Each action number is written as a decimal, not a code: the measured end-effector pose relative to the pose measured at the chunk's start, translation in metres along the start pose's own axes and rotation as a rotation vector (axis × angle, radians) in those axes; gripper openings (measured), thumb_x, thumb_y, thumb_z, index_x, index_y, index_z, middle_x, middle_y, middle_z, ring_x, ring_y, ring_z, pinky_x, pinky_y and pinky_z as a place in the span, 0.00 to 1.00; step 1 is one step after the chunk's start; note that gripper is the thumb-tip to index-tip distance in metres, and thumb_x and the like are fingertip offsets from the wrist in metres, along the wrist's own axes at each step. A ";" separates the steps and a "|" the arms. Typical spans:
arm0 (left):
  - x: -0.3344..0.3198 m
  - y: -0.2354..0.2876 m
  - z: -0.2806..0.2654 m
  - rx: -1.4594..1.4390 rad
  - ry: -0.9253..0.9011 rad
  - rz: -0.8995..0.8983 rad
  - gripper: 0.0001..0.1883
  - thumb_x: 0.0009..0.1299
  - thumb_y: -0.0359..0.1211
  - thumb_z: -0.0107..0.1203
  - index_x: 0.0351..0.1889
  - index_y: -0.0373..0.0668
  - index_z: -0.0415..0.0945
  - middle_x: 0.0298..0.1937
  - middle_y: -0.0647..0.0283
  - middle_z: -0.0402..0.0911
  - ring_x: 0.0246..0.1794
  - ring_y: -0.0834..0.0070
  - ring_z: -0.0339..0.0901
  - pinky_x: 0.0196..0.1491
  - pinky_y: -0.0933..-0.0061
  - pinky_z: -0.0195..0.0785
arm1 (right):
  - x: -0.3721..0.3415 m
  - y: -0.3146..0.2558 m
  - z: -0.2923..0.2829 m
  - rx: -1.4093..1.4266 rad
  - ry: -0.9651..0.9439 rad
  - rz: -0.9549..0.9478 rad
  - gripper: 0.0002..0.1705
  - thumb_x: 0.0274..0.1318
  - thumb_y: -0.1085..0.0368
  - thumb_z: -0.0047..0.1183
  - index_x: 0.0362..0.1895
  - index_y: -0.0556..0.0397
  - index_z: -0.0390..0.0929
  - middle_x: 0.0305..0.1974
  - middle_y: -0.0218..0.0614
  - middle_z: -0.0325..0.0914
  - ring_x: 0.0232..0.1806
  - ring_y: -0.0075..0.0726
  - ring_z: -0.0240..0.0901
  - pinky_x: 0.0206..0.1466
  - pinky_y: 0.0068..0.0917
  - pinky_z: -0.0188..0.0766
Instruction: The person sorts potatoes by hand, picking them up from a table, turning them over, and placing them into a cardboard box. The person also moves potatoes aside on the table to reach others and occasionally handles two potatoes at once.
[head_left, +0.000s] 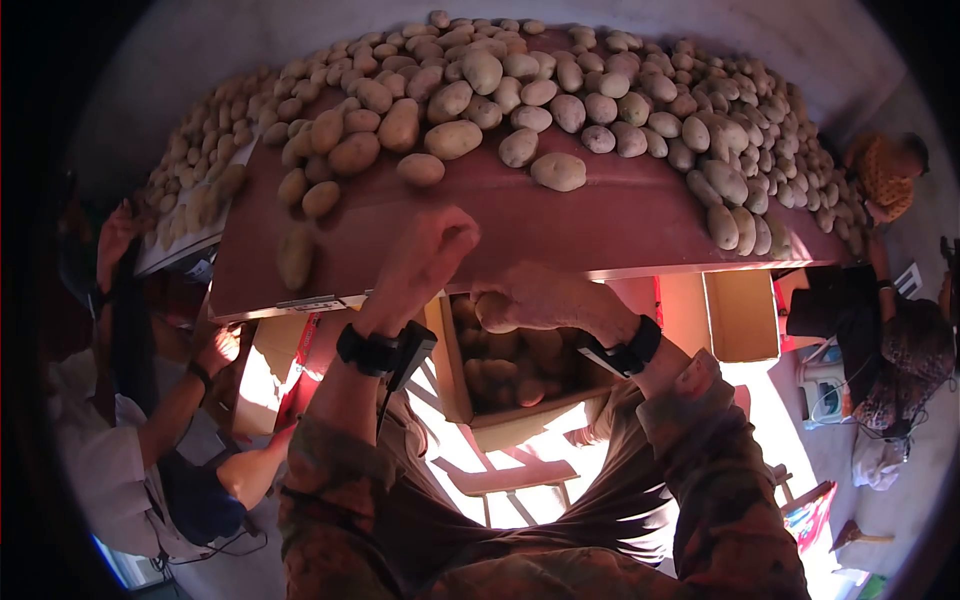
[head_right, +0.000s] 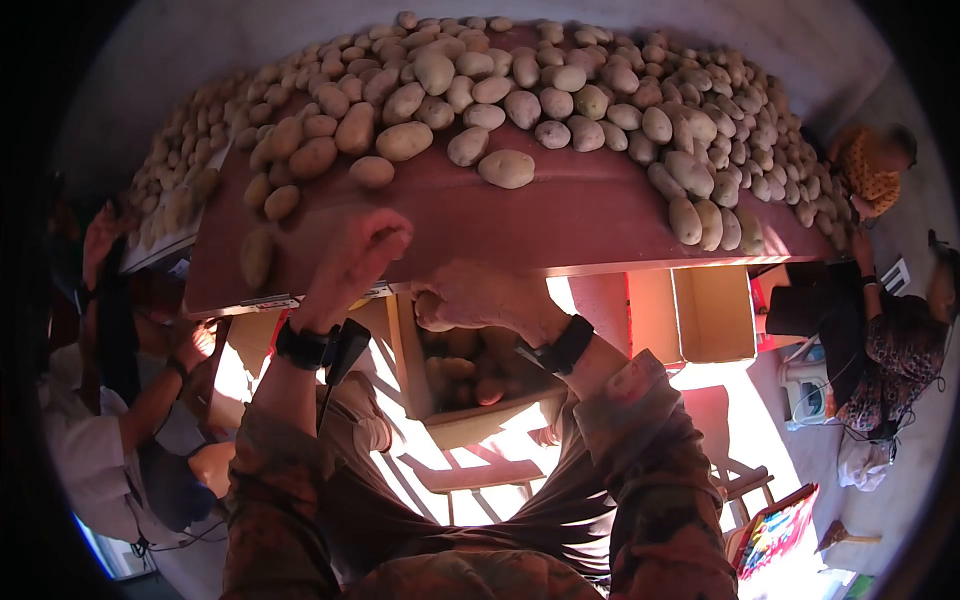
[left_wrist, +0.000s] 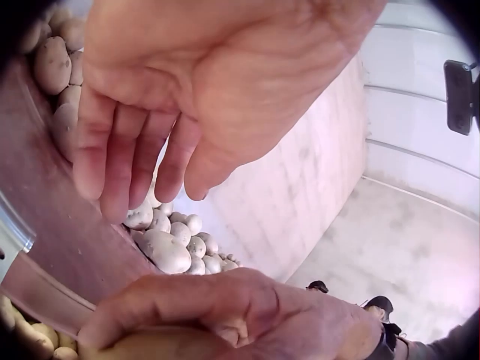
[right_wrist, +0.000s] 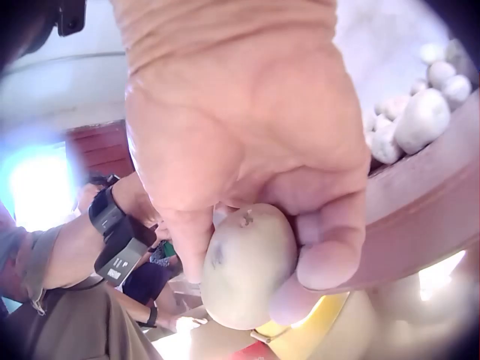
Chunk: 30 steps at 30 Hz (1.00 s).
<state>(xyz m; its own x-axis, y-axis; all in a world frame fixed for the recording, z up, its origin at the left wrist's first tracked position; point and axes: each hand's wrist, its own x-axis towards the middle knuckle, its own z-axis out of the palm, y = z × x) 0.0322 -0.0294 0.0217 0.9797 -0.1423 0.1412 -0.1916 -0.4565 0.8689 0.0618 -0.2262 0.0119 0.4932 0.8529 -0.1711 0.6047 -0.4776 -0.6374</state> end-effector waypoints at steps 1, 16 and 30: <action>0.000 0.001 0.000 0.038 -0.007 -0.014 0.09 0.70 0.33 0.54 0.41 0.36 0.77 0.29 0.68 0.76 0.29 0.84 0.67 0.31 0.78 0.62 | -0.002 -0.004 0.002 -0.047 -0.030 0.007 0.18 0.54 0.62 0.51 0.50 0.47 0.79 0.30 0.37 0.79 0.31 0.39 0.76 0.40 0.36 0.71; 0.001 0.008 0.016 0.099 -0.098 -0.035 0.08 0.70 0.33 0.54 0.40 0.38 0.77 0.28 0.67 0.79 0.26 0.84 0.70 0.30 0.77 0.64 | 0.005 0.032 -0.028 -0.076 0.479 0.100 0.10 0.55 0.62 0.55 0.41 0.49 0.79 0.38 0.44 0.80 0.42 0.54 0.78 0.46 0.44 0.75; 0.006 0.006 0.036 0.126 -0.096 0.086 0.09 0.69 0.35 0.53 0.37 0.40 0.78 0.29 0.57 0.81 0.28 0.64 0.79 0.34 0.66 0.71 | 0.034 0.095 -0.047 -0.376 0.880 0.199 0.27 0.53 0.61 0.59 0.57 0.51 0.69 0.59 0.45 0.68 0.64 0.57 0.62 0.65 0.52 0.61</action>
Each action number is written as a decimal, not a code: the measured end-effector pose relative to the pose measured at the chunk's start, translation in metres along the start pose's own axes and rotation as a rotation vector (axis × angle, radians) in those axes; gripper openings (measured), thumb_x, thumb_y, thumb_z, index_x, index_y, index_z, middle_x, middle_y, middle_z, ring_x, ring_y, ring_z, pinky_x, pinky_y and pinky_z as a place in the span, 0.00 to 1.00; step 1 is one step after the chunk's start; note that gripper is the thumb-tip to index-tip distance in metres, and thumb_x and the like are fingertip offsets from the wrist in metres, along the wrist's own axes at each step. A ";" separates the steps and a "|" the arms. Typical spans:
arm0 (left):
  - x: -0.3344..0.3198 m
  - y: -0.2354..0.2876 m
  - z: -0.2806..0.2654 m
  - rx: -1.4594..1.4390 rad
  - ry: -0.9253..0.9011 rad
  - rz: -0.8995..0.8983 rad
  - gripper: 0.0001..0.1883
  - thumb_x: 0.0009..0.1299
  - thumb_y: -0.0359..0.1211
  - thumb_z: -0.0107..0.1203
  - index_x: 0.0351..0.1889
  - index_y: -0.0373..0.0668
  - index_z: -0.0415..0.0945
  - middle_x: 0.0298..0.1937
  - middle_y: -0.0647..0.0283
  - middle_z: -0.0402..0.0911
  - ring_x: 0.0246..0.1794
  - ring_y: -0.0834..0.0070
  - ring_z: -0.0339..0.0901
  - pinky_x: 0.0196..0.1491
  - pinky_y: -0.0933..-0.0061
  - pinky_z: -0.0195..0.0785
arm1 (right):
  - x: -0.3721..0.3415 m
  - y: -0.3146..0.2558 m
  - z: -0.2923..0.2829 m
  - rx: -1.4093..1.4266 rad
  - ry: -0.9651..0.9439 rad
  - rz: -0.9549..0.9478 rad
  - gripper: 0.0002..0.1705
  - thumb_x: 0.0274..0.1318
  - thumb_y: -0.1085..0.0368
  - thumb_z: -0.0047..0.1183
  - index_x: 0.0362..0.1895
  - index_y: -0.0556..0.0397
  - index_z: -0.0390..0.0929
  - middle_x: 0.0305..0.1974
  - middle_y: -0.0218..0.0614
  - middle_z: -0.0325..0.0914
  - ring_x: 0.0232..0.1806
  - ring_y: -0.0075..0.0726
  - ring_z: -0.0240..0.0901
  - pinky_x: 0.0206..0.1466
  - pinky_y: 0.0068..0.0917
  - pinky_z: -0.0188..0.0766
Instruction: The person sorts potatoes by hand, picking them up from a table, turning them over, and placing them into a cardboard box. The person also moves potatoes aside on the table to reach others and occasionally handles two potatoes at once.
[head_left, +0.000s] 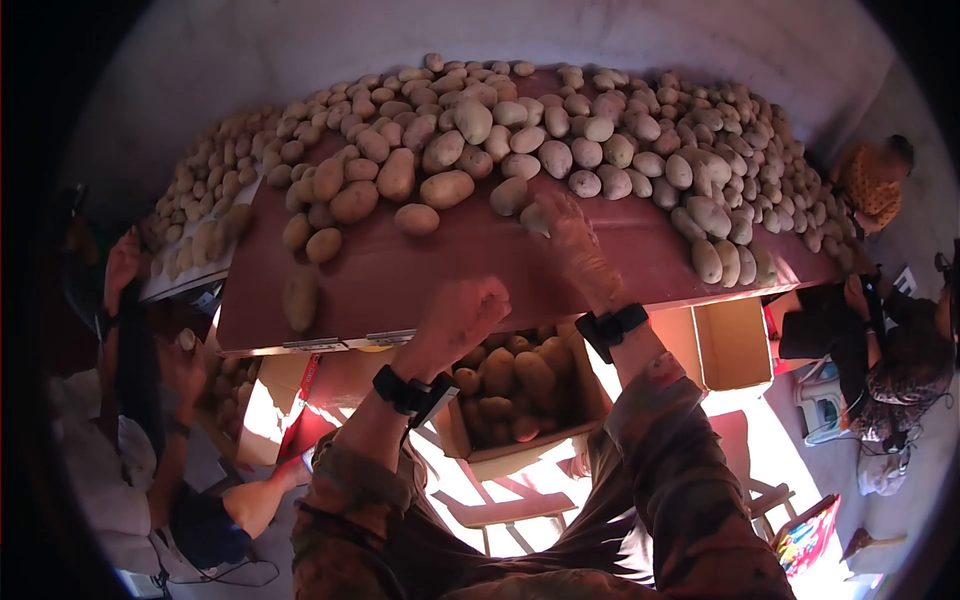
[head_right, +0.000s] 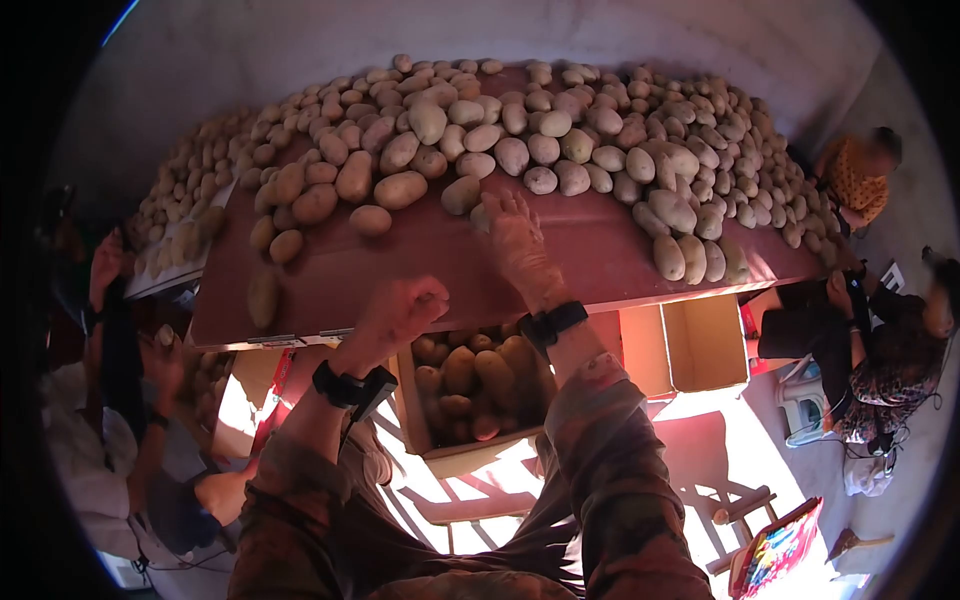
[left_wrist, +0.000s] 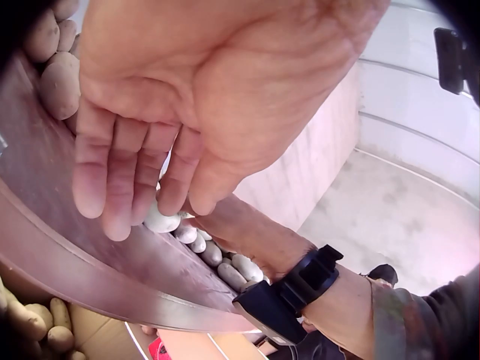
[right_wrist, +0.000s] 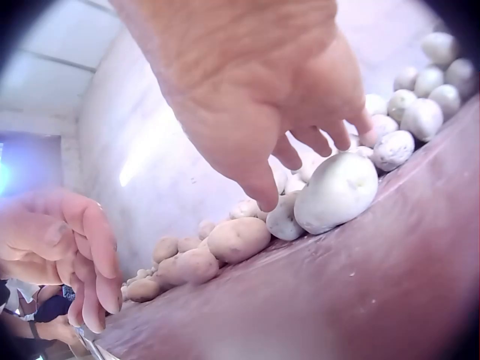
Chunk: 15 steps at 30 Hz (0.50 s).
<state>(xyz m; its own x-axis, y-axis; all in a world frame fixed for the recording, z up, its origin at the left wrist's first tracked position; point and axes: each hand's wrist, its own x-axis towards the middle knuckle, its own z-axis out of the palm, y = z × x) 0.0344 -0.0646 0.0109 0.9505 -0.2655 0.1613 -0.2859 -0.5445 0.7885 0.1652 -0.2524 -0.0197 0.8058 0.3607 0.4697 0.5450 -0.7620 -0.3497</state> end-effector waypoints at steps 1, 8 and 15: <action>0.001 -0.001 0.001 0.006 0.007 0.037 0.09 0.69 0.35 0.53 0.37 0.40 0.78 0.29 0.57 0.81 0.29 0.62 0.79 0.34 0.65 0.71 | 0.001 0.002 0.003 -0.013 0.002 -0.002 0.28 0.52 0.61 0.60 0.57 0.51 0.69 0.59 0.44 0.68 0.64 0.56 0.62 0.65 0.51 0.62; 0.000 -0.008 0.003 0.035 0.017 0.113 0.09 0.68 0.35 0.54 0.37 0.39 0.77 0.29 0.55 0.81 0.31 0.56 0.80 0.35 0.63 0.71 | 0.015 -0.007 -0.028 -0.115 -0.184 0.115 0.28 0.49 0.58 0.62 0.54 0.51 0.71 0.54 0.45 0.69 0.62 0.54 0.64 0.58 0.49 0.70; -0.005 -0.010 -0.001 -0.013 -0.056 -0.028 0.07 0.72 0.30 0.51 0.42 0.36 0.75 0.32 0.65 0.78 0.30 0.81 0.74 0.35 0.78 0.70 | 0.011 -0.017 -0.019 0.048 -0.227 0.253 0.27 0.51 0.59 0.60 0.54 0.51 0.67 0.52 0.49 0.73 0.55 0.55 0.72 0.52 0.48 0.73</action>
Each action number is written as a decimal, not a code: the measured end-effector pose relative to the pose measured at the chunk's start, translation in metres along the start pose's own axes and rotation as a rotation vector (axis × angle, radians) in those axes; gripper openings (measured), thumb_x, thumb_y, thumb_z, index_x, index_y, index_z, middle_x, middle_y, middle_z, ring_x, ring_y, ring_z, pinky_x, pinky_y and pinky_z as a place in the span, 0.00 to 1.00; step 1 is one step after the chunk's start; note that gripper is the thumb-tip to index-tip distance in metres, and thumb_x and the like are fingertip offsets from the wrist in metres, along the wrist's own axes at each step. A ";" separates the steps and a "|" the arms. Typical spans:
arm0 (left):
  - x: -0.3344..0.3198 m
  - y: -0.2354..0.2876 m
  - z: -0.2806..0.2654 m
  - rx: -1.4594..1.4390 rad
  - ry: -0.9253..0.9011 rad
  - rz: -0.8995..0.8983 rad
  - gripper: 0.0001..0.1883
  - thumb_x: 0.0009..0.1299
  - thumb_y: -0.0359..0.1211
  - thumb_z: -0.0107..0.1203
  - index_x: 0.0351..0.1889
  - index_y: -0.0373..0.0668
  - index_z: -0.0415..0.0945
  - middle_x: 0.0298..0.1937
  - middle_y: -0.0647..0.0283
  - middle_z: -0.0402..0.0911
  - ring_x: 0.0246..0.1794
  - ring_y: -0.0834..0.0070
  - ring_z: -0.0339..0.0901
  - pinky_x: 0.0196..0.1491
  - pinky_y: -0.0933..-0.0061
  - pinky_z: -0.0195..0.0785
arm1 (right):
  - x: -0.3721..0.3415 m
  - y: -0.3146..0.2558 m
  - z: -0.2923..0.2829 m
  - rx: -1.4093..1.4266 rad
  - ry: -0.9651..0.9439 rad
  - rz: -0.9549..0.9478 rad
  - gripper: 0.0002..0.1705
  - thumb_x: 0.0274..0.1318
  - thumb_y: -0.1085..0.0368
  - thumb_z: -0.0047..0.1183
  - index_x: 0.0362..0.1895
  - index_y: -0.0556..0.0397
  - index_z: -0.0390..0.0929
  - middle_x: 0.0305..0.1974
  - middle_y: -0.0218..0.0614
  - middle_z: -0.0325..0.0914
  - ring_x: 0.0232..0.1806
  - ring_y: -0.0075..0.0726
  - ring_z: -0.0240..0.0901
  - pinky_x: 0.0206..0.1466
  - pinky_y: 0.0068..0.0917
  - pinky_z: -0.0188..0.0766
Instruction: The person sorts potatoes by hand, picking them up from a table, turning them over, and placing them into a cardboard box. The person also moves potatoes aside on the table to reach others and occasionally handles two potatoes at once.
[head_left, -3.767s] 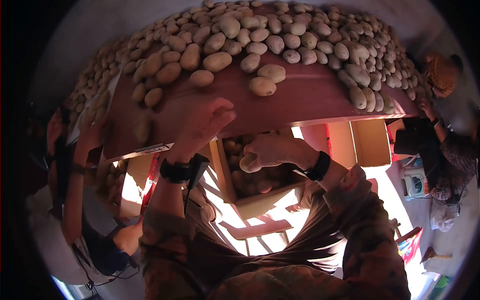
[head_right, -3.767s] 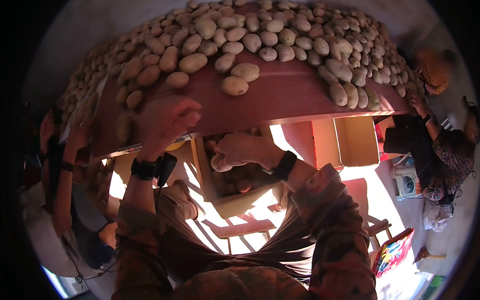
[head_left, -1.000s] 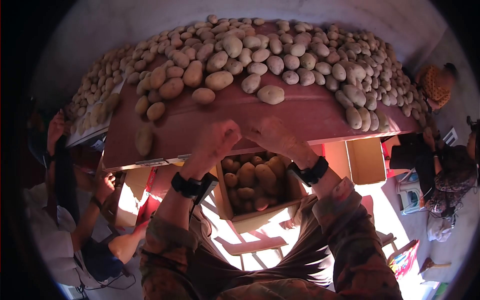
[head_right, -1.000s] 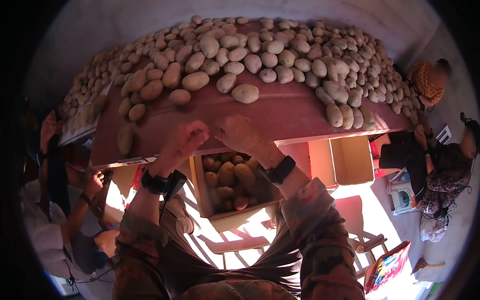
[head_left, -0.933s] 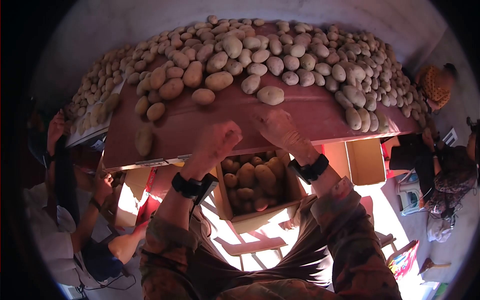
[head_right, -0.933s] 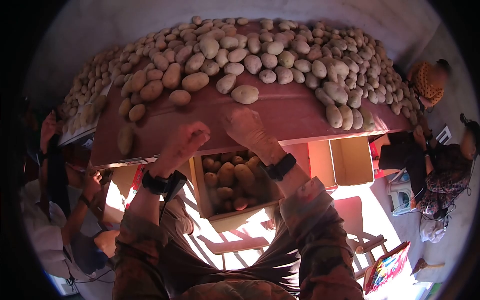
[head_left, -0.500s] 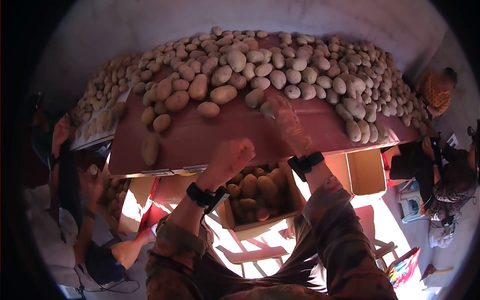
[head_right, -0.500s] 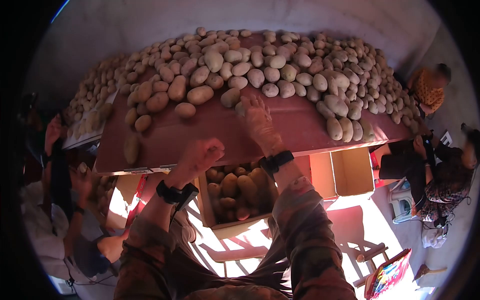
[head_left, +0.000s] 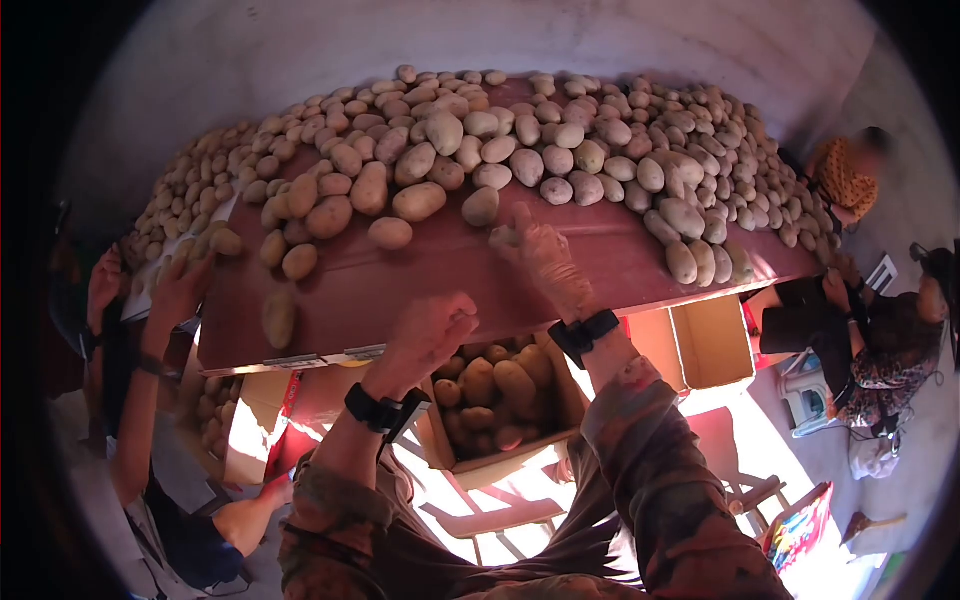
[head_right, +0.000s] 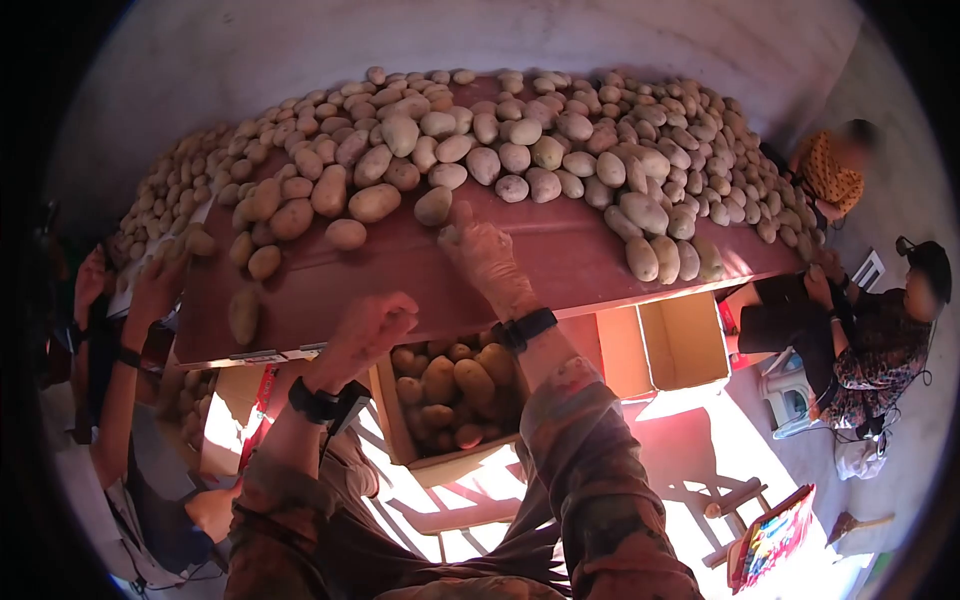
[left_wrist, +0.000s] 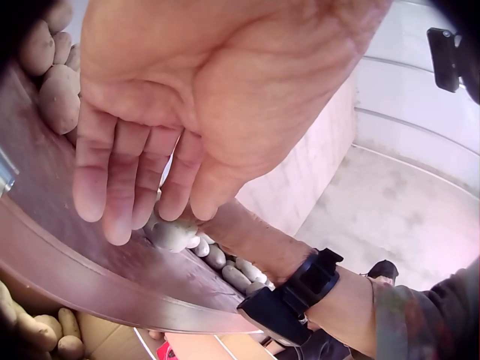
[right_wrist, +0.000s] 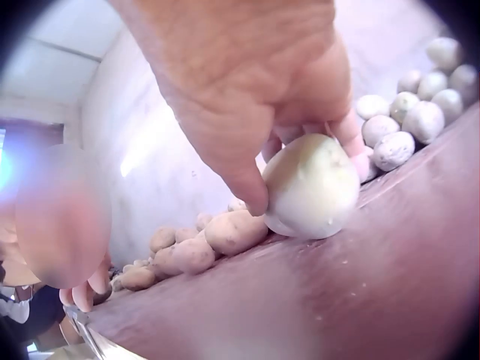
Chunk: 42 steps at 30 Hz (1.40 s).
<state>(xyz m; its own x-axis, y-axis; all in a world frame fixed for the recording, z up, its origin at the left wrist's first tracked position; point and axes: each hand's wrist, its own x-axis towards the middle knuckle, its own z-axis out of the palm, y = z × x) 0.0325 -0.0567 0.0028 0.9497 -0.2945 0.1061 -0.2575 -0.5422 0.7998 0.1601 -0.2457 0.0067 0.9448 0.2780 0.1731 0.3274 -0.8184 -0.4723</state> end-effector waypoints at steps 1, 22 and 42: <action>-0.001 0.000 0.001 0.043 0.020 0.016 0.07 0.72 0.30 0.51 0.43 0.36 0.75 0.32 0.67 0.78 0.30 0.83 0.74 0.34 0.81 0.69 | -0.006 0.000 0.001 -0.010 0.000 -0.061 0.28 0.50 0.59 0.60 0.54 0.51 0.65 0.52 0.49 0.74 0.54 0.55 0.73 0.53 0.48 0.73; -0.006 0.004 -0.015 -0.017 0.131 0.000 0.07 0.69 0.29 0.53 0.41 0.36 0.75 0.29 0.59 0.78 0.29 0.74 0.75 0.35 0.71 0.68 | -0.112 -0.046 -0.004 0.006 -0.702 -0.600 0.18 0.38 0.66 0.60 0.39 0.53 0.79 0.34 0.39 0.79 0.41 0.43 0.78 0.43 0.40 0.72; 0.009 0.001 0.006 0.043 0.025 0.048 0.13 0.72 0.39 0.51 0.44 0.38 0.75 0.34 0.53 0.78 0.35 0.60 0.75 0.40 0.63 0.66 | -0.126 0.016 0.069 -0.187 -0.133 -0.611 0.05 0.40 0.65 0.55 0.24 0.49 0.82 0.25 0.42 0.81 0.30 0.49 0.80 0.35 0.40 0.77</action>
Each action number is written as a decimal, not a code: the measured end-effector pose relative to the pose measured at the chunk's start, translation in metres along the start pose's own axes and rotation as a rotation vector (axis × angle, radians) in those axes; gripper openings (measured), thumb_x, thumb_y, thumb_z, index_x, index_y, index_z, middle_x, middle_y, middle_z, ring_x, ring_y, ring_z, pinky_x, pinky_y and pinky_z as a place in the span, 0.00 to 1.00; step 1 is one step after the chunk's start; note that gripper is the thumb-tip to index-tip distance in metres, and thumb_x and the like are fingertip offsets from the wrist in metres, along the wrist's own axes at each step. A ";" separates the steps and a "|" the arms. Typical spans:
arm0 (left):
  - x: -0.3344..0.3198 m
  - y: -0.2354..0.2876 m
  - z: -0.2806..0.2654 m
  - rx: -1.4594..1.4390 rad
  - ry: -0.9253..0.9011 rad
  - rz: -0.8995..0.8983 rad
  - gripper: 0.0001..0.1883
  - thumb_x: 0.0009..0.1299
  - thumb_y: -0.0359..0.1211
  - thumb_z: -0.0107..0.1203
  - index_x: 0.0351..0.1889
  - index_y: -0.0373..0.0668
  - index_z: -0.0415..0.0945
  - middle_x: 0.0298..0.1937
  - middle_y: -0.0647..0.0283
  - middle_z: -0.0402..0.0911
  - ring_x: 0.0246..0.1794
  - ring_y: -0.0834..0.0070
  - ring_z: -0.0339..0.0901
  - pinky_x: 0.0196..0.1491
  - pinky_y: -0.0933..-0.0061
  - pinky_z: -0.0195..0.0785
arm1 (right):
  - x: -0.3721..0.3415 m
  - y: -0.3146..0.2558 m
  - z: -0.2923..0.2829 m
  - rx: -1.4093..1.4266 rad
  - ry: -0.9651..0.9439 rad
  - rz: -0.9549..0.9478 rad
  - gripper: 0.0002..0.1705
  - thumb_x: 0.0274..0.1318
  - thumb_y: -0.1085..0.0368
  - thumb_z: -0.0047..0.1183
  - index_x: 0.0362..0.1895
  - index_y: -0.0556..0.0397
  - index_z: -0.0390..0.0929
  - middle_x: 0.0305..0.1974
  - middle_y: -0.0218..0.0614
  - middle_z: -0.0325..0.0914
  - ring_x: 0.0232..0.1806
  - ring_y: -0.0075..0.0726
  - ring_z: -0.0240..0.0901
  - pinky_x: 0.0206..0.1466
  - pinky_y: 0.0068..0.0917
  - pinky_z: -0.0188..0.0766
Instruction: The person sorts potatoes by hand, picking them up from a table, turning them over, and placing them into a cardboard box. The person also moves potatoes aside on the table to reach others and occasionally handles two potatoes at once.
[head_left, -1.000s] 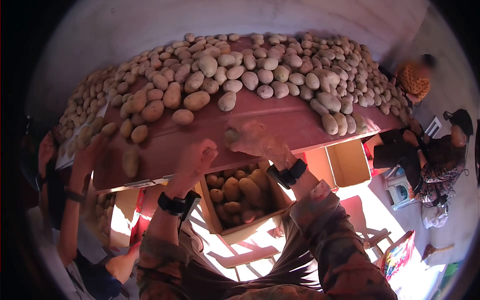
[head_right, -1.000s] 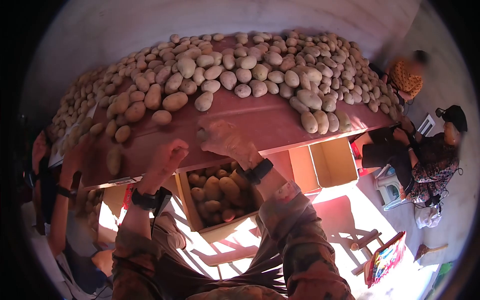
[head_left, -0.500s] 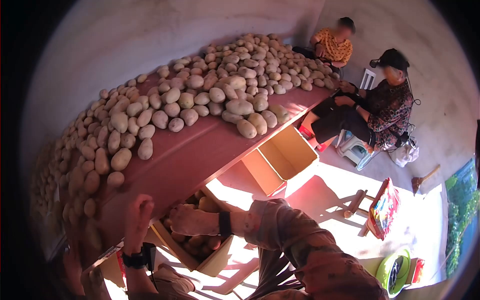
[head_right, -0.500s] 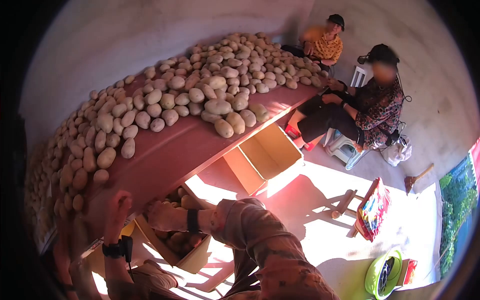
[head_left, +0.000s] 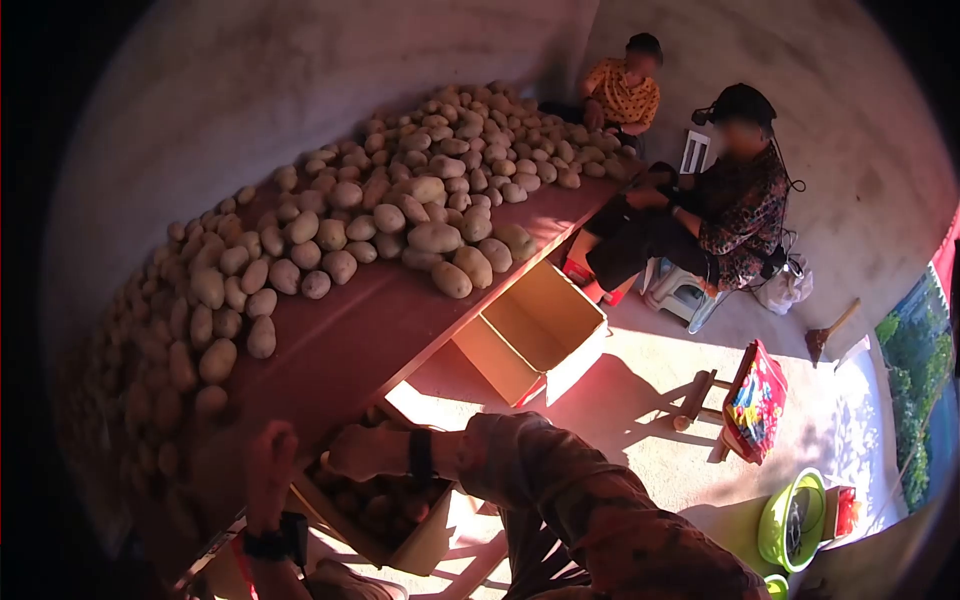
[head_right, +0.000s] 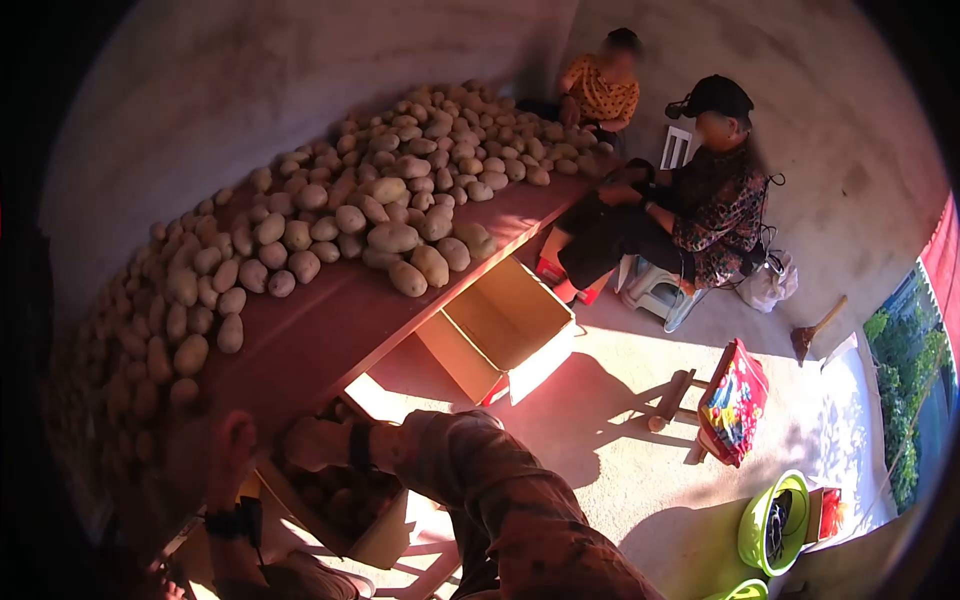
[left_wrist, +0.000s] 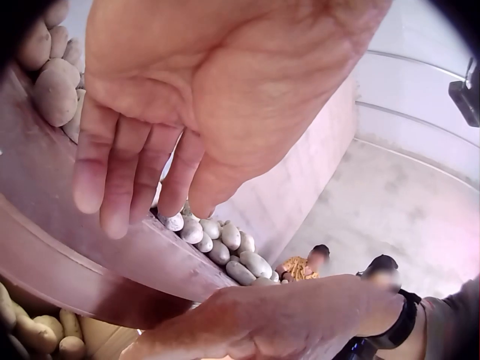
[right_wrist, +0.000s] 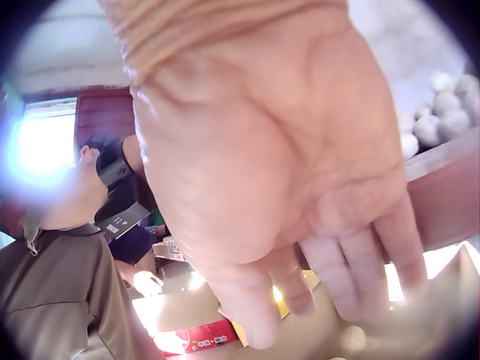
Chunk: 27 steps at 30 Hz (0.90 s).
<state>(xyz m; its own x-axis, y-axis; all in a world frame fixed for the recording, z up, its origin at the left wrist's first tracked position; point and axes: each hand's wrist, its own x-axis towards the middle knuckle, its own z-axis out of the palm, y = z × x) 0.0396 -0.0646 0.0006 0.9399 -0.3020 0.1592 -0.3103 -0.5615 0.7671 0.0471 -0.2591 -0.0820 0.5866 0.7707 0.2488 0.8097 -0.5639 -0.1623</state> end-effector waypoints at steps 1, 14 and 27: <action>0.001 -0.002 -0.001 0.016 -0.037 -0.002 0.14 0.72 0.40 0.51 0.43 0.38 0.75 0.33 0.52 0.78 0.34 0.60 0.76 0.39 0.62 0.66 | 0.002 0.001 -0.009 0.031 -0.040 0.007 0.06 0.38 0.65 0.56 0.24 0.51 0.82 0.26 0.43 0.81 0.30 0.50 0.80 0.36 0.40 0.77; -0.003 0.005 -0.011 0.096 0.026 0.038 0.11 0.71 0.37 0.54 0.43 0.38 0.76 0.33 0.54 0.79 0.34 0.62 0.78 0.39 0.66 0.69 | 0.046 0.018 -0.123 0.335 -0.752 0.313 0.20 0.38 0.58 0.58 0.40 0.50 0.82 0.36 0.37 0.81 0.38 0.45 0.79 0.38 0.41 0.75; -0.014 0.024 -0.009 0.032 0.066 0.049 0.14 0.71 0.37 0.54 0.47 0.38 0.76 0.37 0.56 0.81 0.34 0.66 0.78 0.40 0.69 0.70 | 0.064 0.036 -0.241 -0.014 -0.500 0.438 0.22 0.40 0.56 0.59 0.43 0.47 0.82 0.35 0.35 0.81 0.37 0.43 0.79 0.37 0.42 0.75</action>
<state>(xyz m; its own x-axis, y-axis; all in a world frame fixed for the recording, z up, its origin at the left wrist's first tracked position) 0.0206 -0.0666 0.0221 0.9305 -0.2790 0.2375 -0.3597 -0.5719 0.7373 0.1101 -0.3019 0.1582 0.8006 0.5122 -0.3109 0.4965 -0.8576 -0.1343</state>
